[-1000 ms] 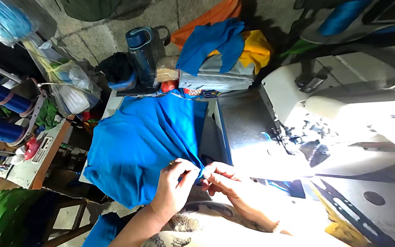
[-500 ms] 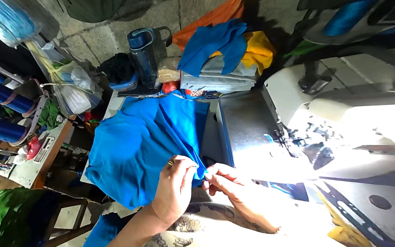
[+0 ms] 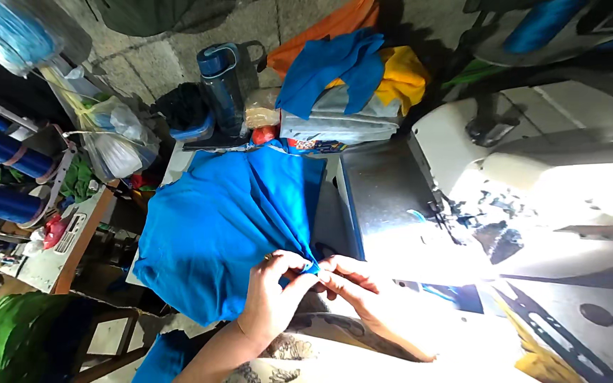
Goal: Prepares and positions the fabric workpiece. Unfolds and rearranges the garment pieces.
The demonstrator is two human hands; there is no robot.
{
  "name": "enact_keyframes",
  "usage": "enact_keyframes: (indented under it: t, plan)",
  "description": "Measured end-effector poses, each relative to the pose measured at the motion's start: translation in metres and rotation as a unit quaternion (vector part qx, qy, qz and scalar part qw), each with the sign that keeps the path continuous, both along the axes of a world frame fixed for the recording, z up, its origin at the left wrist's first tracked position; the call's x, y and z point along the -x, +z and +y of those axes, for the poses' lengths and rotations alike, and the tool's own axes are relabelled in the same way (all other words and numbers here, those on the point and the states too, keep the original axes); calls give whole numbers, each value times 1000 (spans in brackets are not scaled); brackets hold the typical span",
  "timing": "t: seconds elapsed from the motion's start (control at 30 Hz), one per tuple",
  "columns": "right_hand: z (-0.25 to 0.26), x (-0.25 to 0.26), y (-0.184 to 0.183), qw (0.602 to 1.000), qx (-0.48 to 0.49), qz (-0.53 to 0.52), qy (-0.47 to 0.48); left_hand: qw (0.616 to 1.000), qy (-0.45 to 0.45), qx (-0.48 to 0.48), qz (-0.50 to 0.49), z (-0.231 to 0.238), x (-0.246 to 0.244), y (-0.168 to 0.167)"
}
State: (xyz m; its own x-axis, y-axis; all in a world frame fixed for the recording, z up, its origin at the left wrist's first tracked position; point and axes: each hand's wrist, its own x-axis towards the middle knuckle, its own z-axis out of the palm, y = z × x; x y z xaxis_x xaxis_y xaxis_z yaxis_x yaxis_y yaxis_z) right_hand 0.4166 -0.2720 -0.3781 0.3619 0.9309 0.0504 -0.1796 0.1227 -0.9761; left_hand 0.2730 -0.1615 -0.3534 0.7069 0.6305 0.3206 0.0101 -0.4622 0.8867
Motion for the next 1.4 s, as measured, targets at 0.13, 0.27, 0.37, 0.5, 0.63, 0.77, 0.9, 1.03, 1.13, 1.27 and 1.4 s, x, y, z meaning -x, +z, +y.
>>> enact_keyframes:
  t: [0.13,0.27,0.37,0.5,0.63,0.77,0.9,1.03,1.13,1.27,1.4]
  plan:
    - [1,-3,6,999,20,22,21,999,3,50,4,6,3,5]
    - [1,-3,10,994,48,94,32,979,34,201,12,8,8,14]
    - [0,0,11,991,57,123,17,964,41,261,-11,9,10,18]
    - [-3,3,13,987,69,146,-17,962,46,266,-38,10,14,22]
    - [-4,9,18,982,93,145,-74,990,33,124,-53,11,20,29]
    - [-2,12,17,988,85,109,-62,998,-11,-37,-50,10,13,23]
    - [-1,8,26,994,82,77,-8,994,-2,-108,-32,0,4,6]
    - [-4,0,34,991,123,55,23,984,16,-179,-10,-4,3,1]
    - [-5,-2,34,989,132,43,46,970,23,-243,2,-6,1,1]
    - [-7,-2,28,991,106,65,41,942,28,-330,44,-8,-1,1]
    - [-4,-1,34,968,143,202,35,924,2,-373,82,-12,1,2]
